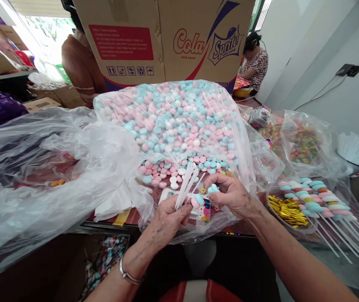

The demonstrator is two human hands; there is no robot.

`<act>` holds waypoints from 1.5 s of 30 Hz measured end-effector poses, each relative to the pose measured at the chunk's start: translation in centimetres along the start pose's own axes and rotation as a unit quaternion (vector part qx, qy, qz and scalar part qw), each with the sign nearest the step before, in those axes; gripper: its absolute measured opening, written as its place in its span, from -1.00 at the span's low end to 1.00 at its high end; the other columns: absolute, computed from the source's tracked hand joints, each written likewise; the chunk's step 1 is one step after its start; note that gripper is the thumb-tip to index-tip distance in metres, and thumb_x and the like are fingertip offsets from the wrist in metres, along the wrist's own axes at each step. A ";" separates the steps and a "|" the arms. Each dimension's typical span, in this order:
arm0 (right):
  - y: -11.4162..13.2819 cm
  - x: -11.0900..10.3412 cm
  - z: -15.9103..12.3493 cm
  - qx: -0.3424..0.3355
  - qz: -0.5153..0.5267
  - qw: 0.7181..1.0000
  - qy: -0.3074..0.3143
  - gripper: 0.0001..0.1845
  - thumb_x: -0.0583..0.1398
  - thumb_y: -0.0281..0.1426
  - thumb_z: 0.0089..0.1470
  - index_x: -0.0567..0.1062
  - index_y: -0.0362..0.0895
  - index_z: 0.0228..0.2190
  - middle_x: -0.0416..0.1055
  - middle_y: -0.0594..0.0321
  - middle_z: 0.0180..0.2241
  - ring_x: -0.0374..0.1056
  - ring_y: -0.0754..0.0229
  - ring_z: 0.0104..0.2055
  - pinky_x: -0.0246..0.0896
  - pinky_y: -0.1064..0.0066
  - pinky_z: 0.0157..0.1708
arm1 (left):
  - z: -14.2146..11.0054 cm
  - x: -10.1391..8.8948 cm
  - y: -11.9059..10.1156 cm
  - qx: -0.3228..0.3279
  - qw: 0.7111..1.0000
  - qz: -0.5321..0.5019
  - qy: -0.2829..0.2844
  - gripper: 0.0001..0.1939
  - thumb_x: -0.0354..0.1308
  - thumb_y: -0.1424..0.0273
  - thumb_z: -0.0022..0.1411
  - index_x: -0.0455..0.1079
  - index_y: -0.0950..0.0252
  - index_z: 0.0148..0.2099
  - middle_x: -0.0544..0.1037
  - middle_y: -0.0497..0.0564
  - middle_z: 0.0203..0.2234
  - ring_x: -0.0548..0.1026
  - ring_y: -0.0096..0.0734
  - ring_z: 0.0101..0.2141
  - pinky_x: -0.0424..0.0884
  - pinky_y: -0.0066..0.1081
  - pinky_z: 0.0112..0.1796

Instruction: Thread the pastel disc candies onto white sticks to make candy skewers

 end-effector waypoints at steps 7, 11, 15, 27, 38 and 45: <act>-0.1 0.0 0.2 -0.005 0.014 0.999 -0.044 -0.75 0.33 -0.46 -0.26 0.46 -0.12 -0.41 0.33 0.43 -0.55 0.17 0.41 -0.68 0.13 0.52 -0.70 | -0.1 0.0 0.0 -0.008 1.000 0.021 -0.006 -0.70 0.12 0.25 0.29 0.26 0.27 -0.45 0.22 -0.22 -0.71 0.03 -0.64 -0.69 -0.11 -0.54 -0.65; -0.1 -0.6 0.4 -0.029 0.005 0.998 -0.057 -0.77 0.32 -0.46 -0.27 0.46 -0.12 -0.43 0.32 0.44 -0.54 0.16 0.41 -0.65 0.07 0.54 -0.68 | -0.2 -0.6 -0.1 -0.005 0.999 0.028 -0.021 -0.71 0.15 0.23 0.26 0.29 0.28 -0.44 0.25 -0.21 -0.69 0.06 -0.63 -0.67 -0.09 -0.55 -0.65; 0.3 -2.9 1.0 -0.060 -0.092 0.988 -0.113 -0.80 0.26 -0.41 -0.16 0.48 -0.10 -0.37 0.31 0.44 -0.56 0.14 0.37 -0.62 0.06 0.50 -0.61 | -0.5 -2.0 0.2 -0.008 0.998 0.042 -0.049 -0.61 0.17 0.18 0.23 0.24 0.28 -0.53 0.21 -0.21 -0.73 0.04 -0.65 -0.69 -0.13 -0.54 -0.66; -1.1 -2.2 3.8 -0.135 -0.748 0.648 0.048 -0.78 0.19 -0.50 0.07 0.52 -0.17 -0.19 0.44 0.05 -0.17 0.27 -0.01 -0.07 0.13 0.22 -0.06 | -0.5 -2.3 0.6 -0.028 0.991 -0.036 -0.128 -0.61 0.23 0.12 0.12 0.27 0.28 -0.53 0.23 -0.22 -0.77 0.02 -0.69 -0.76 -0.14 -0.57 -0.71; -1.3 -0.6 3.8 -0.209 -0.775 0.589 0.091 -0.83 0.20 -0.47 0.11 0.52 -0.15 -0.49 0.42 0.09 -0.36 0.19 0.00 -0.18 0.02 0.20 -0.21 | -0.7 -1.9 1.1 -0.031 0.987 -0.065 -0.144 -0.65 0.26 0.14 0.10 0.30 0.29 -0.48 0.30 -0.21 -0.77 0.04 -0.70 -0.78 -0.12 -0.58 -0.73; -1.4 -0.1 3.8 -0.251 -0.732 0.629 0.075 -0.82 0.15 -0.51 0.19 0.53 -0.16 -0.41 0.41 0.15 -0.39 0.22 0.09 -0.25 0.11 0.28 -0.17 | -0.7 -1.9 1.0 -0.029 0.983 -0.076 -0.162 -0.64 0.27 0.15 0.08 0.29 0.30 -0.52 0.29 -0.20 -0.78 0.03 -0.72 -0.79 -0.14 -0.59 -0.73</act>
Point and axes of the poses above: each hand's wrist, its own z-axis towards the middle knuckle, its own x-axis out of the palm, y = z × x, the point moved 1 cm from there along z, towards the middle knuckle
